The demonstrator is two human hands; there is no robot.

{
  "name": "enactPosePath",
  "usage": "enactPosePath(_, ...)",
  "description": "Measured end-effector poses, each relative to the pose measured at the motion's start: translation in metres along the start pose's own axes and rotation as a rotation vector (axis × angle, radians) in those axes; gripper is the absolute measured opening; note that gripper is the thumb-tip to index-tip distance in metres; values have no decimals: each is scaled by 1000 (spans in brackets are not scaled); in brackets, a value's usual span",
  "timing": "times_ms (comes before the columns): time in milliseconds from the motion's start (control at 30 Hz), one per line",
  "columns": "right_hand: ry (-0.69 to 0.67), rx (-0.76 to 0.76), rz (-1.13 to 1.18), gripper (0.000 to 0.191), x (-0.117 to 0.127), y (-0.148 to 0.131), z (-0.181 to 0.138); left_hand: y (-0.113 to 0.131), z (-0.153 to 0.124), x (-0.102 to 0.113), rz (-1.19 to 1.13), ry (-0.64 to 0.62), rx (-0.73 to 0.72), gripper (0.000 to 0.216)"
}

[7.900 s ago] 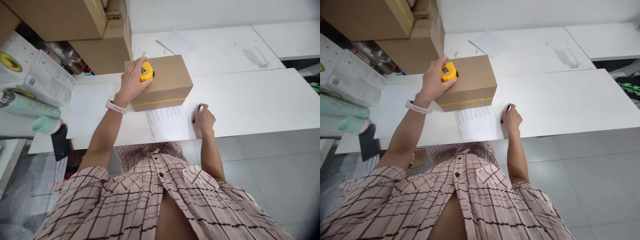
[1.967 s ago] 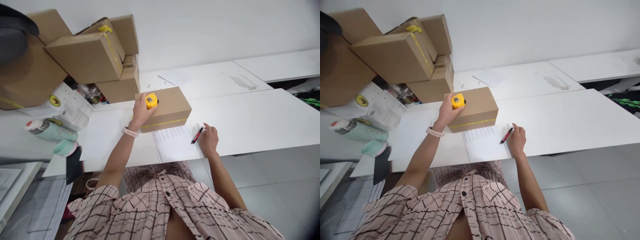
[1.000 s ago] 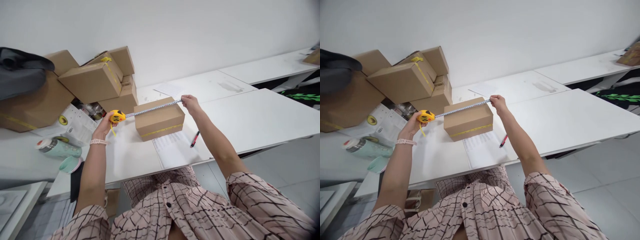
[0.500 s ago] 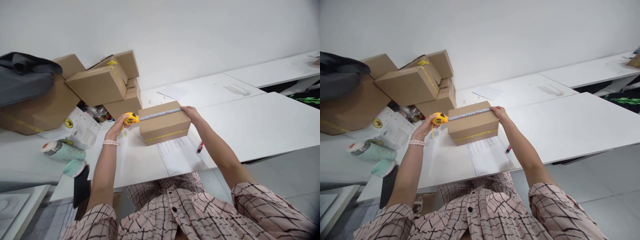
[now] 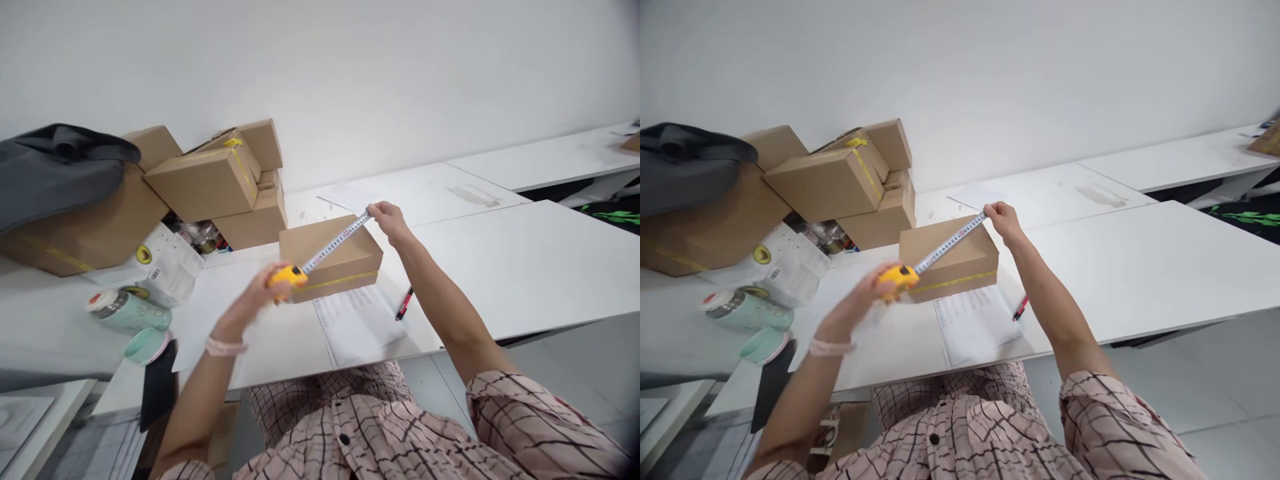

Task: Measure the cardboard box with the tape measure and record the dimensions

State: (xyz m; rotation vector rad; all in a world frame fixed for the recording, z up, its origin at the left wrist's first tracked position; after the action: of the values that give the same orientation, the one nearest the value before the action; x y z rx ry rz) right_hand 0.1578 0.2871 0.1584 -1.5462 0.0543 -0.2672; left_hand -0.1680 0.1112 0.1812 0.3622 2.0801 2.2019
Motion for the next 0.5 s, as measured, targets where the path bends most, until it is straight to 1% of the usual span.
enactPosePath(67,-146,64,-114,23,-18,-16,5,-11,-22,-53,-185,-156,84,69)
enactPosePath(100,-229,91,-209,22,-30,-23,8,-18,-28,-78,-293,-227,118,67)
enactPosePath(133,-294,114,-320,21,-44,-29,12,-24,-30,-99,-391,-260,135,64)
enactPosePath(167,-329,134,-438,21,-58,-34,16,-28,-28,-116,-458,-230,119,62)
enactPosePath(200,-331,150,-546,21,-71,-38,21,-31,-23,-128,-499,-188,98,61)
enactPosePath(267,-293,159,-696,21,-91,-40,29,-31,-8,-139,-544,-87,57,62)
enactPosePath(333,-276,144,-753,21,-101,-36,34,-27,4,-139,-555,-36,53,63)
enactPosePath(400,-292,126,-759,22,-102,-30,38,-23,8,-135,-551,-22,71,64)
enactPosePath(500,-346,91,-741,26,-96,-20,41,-23,2,-136,-555,-2,89,64)
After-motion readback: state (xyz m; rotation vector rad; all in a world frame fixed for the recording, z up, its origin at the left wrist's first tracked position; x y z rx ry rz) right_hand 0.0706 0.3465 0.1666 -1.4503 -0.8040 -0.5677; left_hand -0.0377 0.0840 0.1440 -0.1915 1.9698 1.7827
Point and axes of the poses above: each hand's wrist, its own z-axis towards the middle knuckle, its own x-axis out of the back of the hand, y = z × x, the point moved 1 cm from there along z, towards the middle knuckle, and after that the axes turned 11 degrees about -x, right-handed, at the moved point
